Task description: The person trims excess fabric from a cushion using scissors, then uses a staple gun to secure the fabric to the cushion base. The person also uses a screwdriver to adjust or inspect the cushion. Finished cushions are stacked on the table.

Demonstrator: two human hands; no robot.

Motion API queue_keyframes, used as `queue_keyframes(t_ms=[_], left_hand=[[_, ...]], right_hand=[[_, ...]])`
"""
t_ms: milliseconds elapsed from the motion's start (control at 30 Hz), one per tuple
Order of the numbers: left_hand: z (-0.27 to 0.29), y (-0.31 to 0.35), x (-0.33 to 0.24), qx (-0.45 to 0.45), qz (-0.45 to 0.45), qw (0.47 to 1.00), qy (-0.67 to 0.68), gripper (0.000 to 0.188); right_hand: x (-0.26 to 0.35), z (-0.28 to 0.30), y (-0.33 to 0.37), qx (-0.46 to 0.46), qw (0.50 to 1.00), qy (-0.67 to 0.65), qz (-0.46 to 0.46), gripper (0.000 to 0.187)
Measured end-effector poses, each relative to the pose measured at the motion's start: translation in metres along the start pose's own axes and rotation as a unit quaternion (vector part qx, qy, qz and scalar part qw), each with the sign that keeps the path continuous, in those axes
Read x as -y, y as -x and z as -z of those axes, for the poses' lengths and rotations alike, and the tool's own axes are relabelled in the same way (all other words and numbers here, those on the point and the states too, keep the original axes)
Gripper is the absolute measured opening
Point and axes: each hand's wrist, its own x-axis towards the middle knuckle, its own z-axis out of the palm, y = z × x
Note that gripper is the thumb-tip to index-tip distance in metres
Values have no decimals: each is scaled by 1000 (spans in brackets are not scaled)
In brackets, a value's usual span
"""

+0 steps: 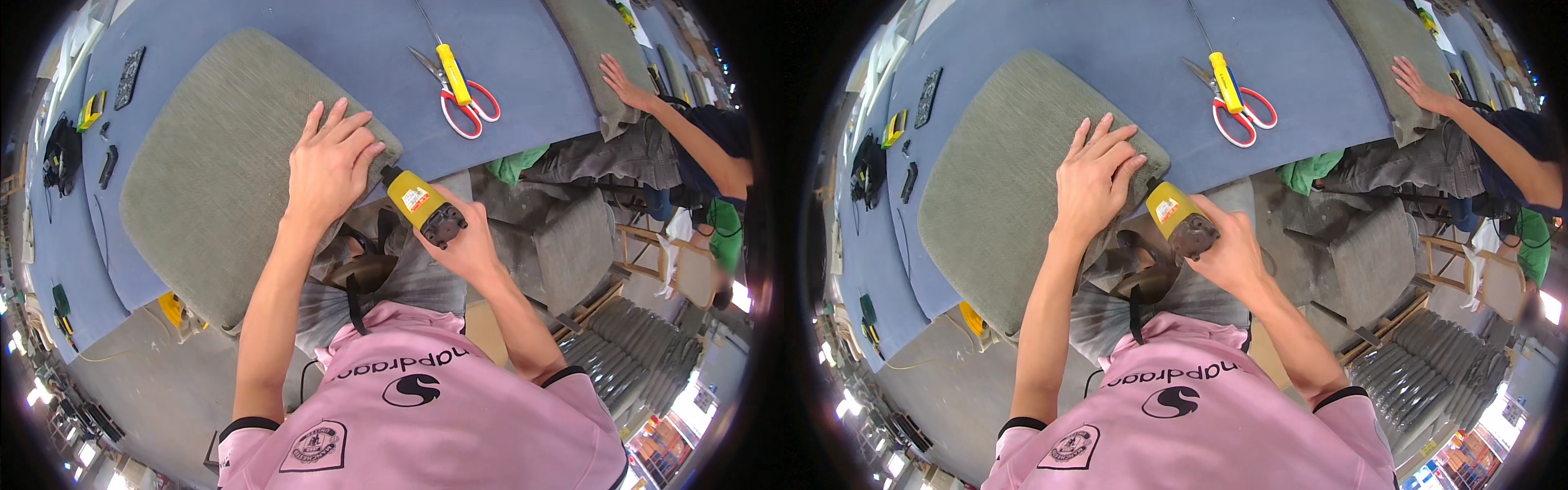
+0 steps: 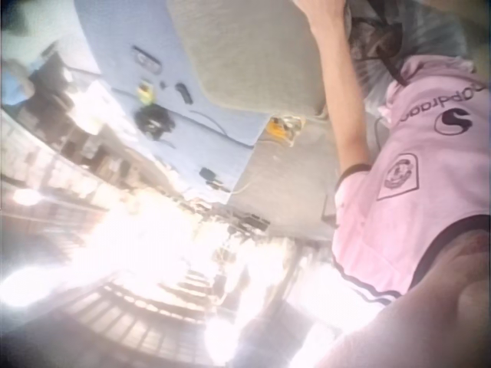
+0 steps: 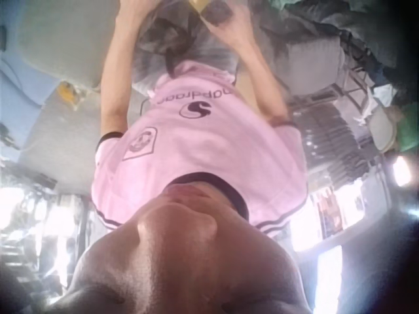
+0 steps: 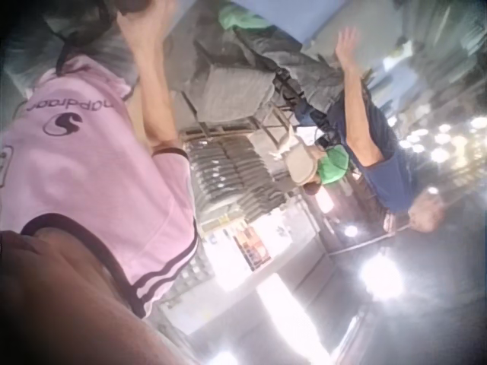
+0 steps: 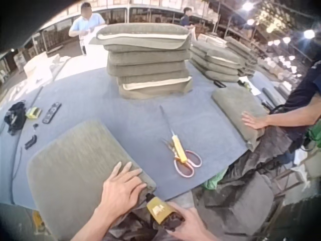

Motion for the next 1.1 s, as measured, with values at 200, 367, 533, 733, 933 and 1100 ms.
queue_keyframes(t_ms=[200, 367, 533, 733, 933, 1100], left_hand=[[-10, -4, -3, -21, 5, 1000, -15, 19], [20, -2, 3, 46, -30, 998, 37, 17], [24, 8, 7, 56, -64, 996, 22, 18], [17, 12, 5, 48, -29, 998, 41, 18], [11, 12, 9, 54, -35, 996, 57, 20], [43, 15, 10, 121, -99, 986, 55, 25]], right_hand=[[-25, -9, -10, 37, 999, 19, 3, 47], [-22, -9, -1, 38, 997, -62, -26, 41], [-20, -13, 10, 28, 998, -56, -12, 43], [-25, -18, 11, 16, 1000, -2, 3, 51], [-38, -31, 14, 8, 1000, 13, 19, 56], [-10, -13, 2, 49, 997, -58, -30, 49]])
